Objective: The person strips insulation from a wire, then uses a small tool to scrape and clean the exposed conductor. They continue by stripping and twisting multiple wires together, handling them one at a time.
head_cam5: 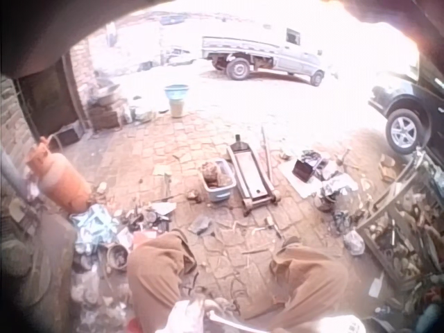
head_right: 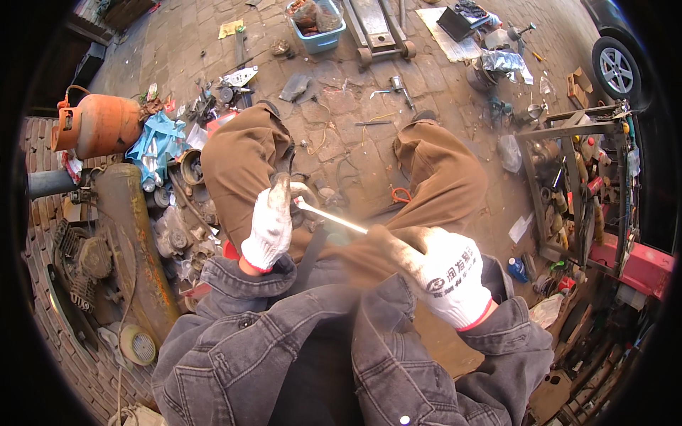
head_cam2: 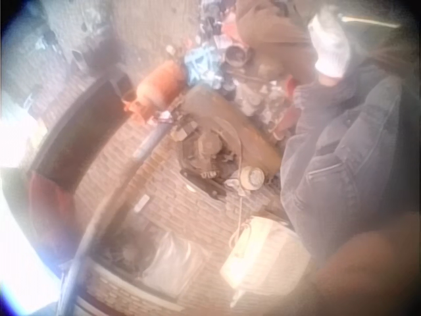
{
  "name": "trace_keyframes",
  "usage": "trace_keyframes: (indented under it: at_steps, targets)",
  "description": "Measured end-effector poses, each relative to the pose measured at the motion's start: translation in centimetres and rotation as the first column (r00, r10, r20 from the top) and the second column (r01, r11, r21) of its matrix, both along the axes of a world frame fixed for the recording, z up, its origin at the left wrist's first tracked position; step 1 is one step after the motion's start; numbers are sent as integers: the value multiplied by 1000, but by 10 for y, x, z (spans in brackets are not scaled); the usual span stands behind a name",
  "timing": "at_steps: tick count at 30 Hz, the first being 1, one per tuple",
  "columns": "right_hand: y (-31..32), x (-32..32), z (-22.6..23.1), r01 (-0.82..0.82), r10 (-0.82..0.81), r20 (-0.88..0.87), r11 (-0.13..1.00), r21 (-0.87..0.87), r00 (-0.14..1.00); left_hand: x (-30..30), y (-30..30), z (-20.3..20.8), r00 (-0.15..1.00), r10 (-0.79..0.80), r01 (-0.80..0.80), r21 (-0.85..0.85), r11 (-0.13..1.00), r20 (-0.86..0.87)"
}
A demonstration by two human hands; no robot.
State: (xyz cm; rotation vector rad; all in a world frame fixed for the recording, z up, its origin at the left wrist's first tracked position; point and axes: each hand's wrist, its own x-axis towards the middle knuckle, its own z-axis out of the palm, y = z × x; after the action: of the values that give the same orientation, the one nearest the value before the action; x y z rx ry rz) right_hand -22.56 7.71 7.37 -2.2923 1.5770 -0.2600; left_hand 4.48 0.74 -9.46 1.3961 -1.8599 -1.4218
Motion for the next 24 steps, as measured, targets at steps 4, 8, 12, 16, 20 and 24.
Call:
trace_keyframes:
  at_steps: [4,8,12,16,20,24]
  targets:
    - [-1,-3,0,-66,64,-80,997,-25,995,1,-3,0,996,-83,82,15,997,35]
    - [-3,-8,0,-183,167,-173,980,-81,971,2,-4,-1,983,32,-30,15,999,-183]
    - [-1,-5,-5,-31,32,-25,999,38,999,10,-7,-2,987,-19,36,101,994,-162]
    - [6,-3,-4,89,-120,136,973,211,983,14,-7,0,968,-244,242,45,969,58]
    - [9,-9,0,115,-160,151,955,273,975,11,-1,5,917,-279,370,-346,862,285]
    - [6,-14,-5,70,-106,118,958,277,987,4,-1,0,986,-86,163,-714,681,143]
